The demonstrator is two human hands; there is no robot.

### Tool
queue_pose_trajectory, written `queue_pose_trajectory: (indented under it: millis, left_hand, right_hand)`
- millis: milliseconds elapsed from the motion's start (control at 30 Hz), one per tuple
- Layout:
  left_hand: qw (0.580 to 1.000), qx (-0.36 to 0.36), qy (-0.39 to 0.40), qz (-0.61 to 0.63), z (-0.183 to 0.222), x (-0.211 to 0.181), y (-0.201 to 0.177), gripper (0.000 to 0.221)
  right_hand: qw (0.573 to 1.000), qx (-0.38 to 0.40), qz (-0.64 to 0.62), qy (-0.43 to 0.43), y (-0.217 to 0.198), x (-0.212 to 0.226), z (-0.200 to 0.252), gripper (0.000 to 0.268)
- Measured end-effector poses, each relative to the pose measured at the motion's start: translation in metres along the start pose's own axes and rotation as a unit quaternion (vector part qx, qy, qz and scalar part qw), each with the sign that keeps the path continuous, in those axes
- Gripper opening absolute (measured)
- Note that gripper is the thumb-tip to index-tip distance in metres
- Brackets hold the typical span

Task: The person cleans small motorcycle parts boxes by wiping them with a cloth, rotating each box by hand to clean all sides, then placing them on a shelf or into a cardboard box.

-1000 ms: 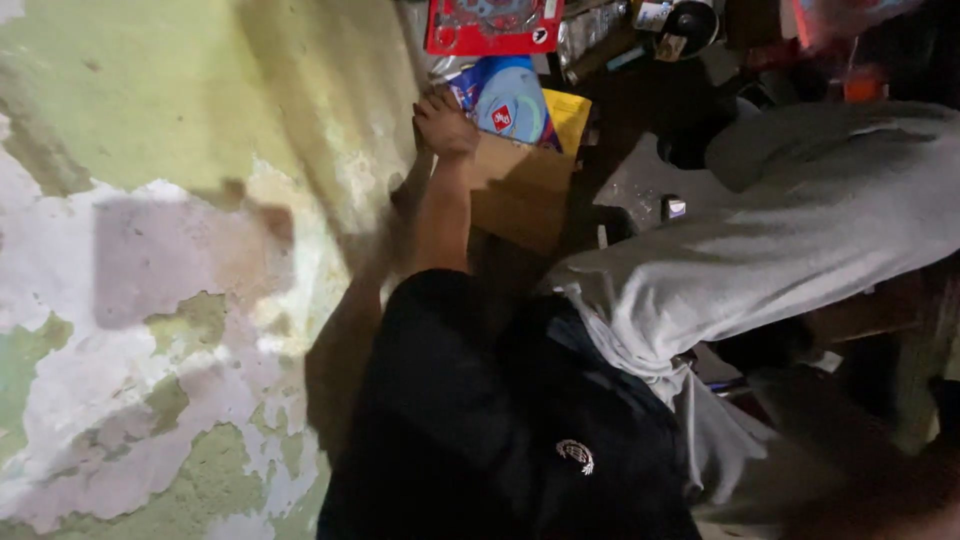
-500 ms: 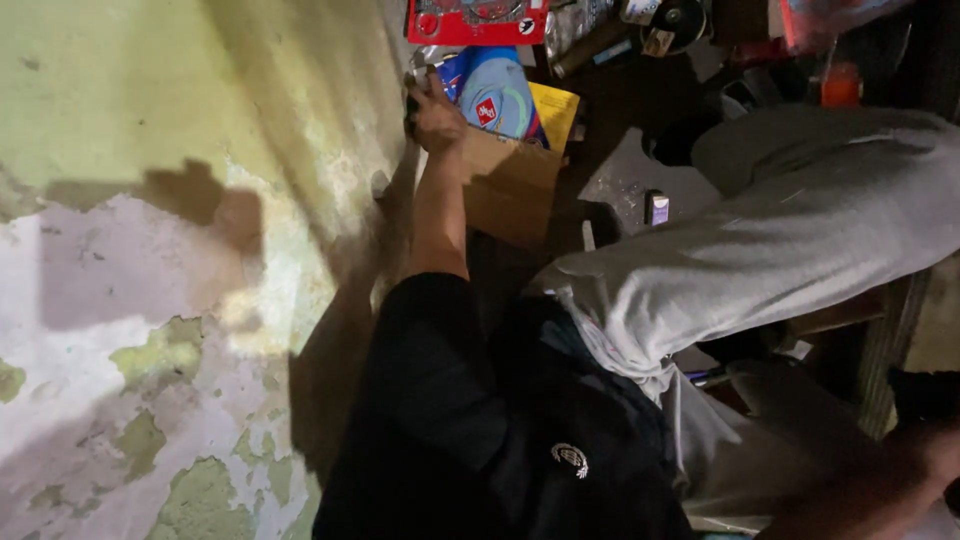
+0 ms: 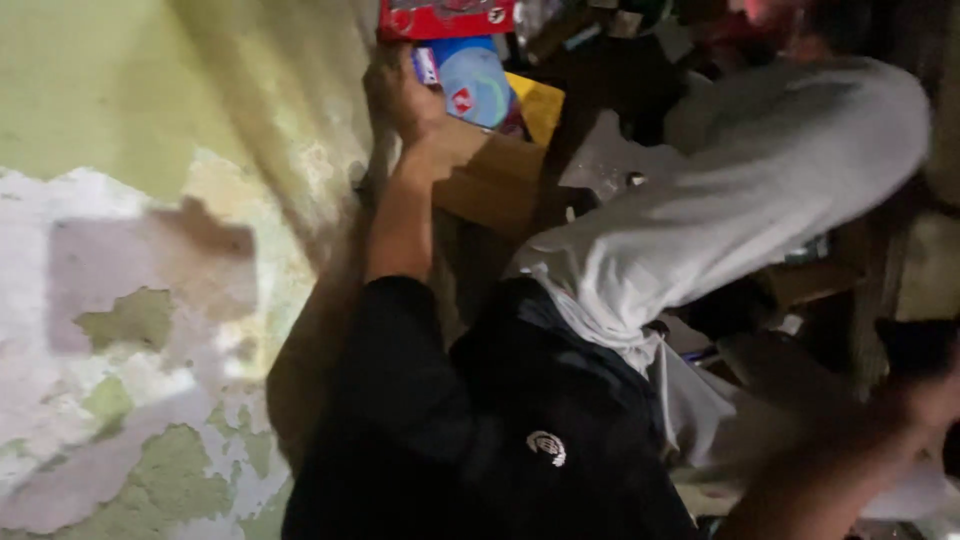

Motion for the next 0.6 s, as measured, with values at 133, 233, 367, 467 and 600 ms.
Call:
queue_pose_trajectory:
  millis: [133,233,367,467,600]
  left_hand:
    - [0.994,-0.011,0.051,0.093,0.011,-0.051,-0.037,0.082]
    - [0.975,-0.032,0.184,0.123,0.013,-0.120,-0.055,0.083]
    - [0.927,-0.005,0.293,0.232,0.044,-0.268,-0.119,0.078]
    - [0.860,0.105,0.287,0.408,0.065,-0.349,-0.133,0.072]
    - [0.802,0.168,0.357,0.449,0.093,-0.425,-0.132,0.073]
  right_hand:
    - [0.982,-0.065,-0.133,0.117,0.019,-0.039,-0.072,0.043]
    - [0.950,-0.147,-0.232,0.148,0.020,0.064,-0.079,0.055]
    - [0.968,-0.197,-0.124,0.092,0.006,0.021,-0.056,0.057]
    - [0.955,-0.225,-0.161,0.106,0.015,0.052,-0.043,0.061]
    - [0.936,-0.271,-0.216,0.066,0.016,0.098,-0.037,0.060]
Point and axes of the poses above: each hand's wrist, its own z-axis away from the middle knuckle, its own y-axis out of the palm, x = y × z, the point moved 9 cm from there along -z, towards the middle knuckle, and after that the axes turned 5 degrees about z, right-handed, at the moved point
